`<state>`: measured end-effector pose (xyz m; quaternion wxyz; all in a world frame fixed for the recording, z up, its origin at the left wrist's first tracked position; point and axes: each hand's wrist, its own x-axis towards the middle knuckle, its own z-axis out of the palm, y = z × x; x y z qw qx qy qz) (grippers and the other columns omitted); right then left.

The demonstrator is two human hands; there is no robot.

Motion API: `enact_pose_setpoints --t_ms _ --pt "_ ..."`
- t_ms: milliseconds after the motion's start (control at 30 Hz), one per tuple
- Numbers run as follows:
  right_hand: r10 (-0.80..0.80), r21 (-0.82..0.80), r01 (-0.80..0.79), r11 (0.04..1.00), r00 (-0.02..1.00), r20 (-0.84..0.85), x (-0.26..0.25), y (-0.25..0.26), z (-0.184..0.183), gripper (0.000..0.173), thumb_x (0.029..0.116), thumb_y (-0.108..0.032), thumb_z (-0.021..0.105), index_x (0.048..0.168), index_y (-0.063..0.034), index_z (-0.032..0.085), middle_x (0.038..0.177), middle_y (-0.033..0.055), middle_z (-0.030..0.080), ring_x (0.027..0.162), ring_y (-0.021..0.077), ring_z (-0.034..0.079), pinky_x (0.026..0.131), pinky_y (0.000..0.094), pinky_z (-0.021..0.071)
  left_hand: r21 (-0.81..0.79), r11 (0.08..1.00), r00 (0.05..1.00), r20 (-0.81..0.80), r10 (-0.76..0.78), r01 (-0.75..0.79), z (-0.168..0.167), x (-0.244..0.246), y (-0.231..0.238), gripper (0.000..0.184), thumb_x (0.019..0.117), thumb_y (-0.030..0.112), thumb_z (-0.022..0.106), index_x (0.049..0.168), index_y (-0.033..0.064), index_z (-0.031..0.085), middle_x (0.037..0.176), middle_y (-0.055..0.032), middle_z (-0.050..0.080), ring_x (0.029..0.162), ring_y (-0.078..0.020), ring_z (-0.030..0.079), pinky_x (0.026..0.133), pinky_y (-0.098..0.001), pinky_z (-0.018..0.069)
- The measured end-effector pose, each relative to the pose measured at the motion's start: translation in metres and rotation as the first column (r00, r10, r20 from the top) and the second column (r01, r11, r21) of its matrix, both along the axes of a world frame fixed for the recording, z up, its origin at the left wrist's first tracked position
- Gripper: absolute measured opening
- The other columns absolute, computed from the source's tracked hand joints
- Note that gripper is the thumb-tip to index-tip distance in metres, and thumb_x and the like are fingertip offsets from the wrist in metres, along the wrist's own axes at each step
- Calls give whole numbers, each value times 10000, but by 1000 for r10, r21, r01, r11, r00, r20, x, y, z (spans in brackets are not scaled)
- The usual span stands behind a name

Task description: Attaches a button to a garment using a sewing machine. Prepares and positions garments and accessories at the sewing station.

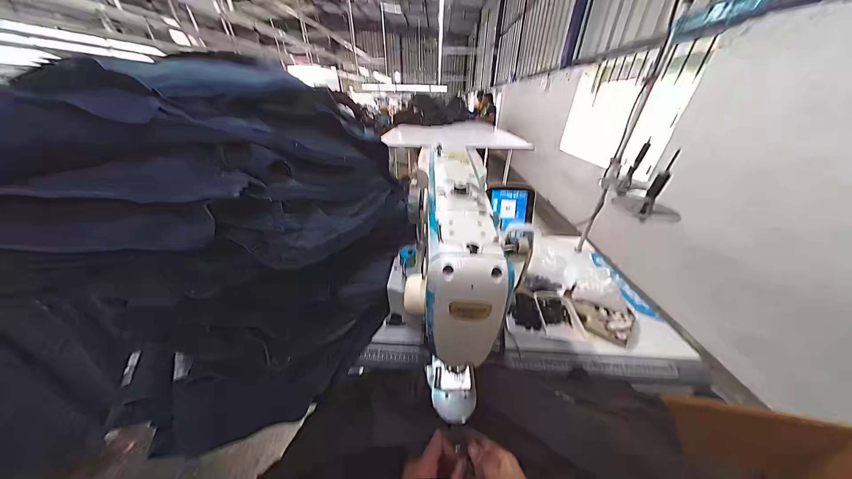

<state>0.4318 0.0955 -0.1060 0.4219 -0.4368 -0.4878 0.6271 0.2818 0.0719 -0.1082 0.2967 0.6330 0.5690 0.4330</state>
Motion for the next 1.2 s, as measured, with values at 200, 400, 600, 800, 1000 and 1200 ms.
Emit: enact_pose_setpoints --t_ms 200,400,600,800,1000,1200 --pt "-128 -184 119 976 991 -39 -3 -19 5 286 1063 -80 460 1264 39 624 1002 23 693 819 26 647 775 221 563 162 986 964 -254 77 -36 -3 2 -4 345 875 149 755 1161 -30 682 896 -157 745 746 -306 734 702 -489 601" --pt "-164 -192 138 972 978 -126 3 -20 4 388 965 71 557 1352 56 576 1245 129 689 1008 113 710 890 259 592 114 989 992 -97 -85 96 1 -6 0 392 915 99 722 1245 -57 578 1110 -103 748 995 -164 738 883 -332 598" --pt "-253 161 243 956 967 39 1 -22 -6 284 913 44 654 1195 36 682 1124 82 741 945 66 723 854 225 605 26 989 958 243 -149 147 3 -15 3 401 916 11 688 1256 -79 496 1100 -101 734 966 -130 735 865 -276 613" --pt "-366 483 308 820 930 28 3 -22 -1 407 867 107 662 1260 109 558 1098 114 759 1000 147 749 890 286 629 -101 968 854 498 -152 231 12 -25 2 375 939 -23 603 1280 -32 447 1121 -71 704 975 -140 713 884 -301 598" --pt "-316 375 323 869 945 -82 8 -21 6 452 862 135 654 1280 70 494 1098 103 758 982 177 756 871 302 634 -172 937 771 621 -136 305 18 -25 -3 303 969 -32 559 1260 -7 478 1142 -76 678 980 -165 716 910 -328 604" --pt "-272 314 305 899 952 -143 11 -20 13 451 874 147 638 1285 55 478 1118 100 752 990 184 752 878 306 629 -184 927 740 660 -130 327 21 -30 -6 291 972 -31 537 1259 -3 500 1157 -74 671 1003 -171 710 929 -335 600"
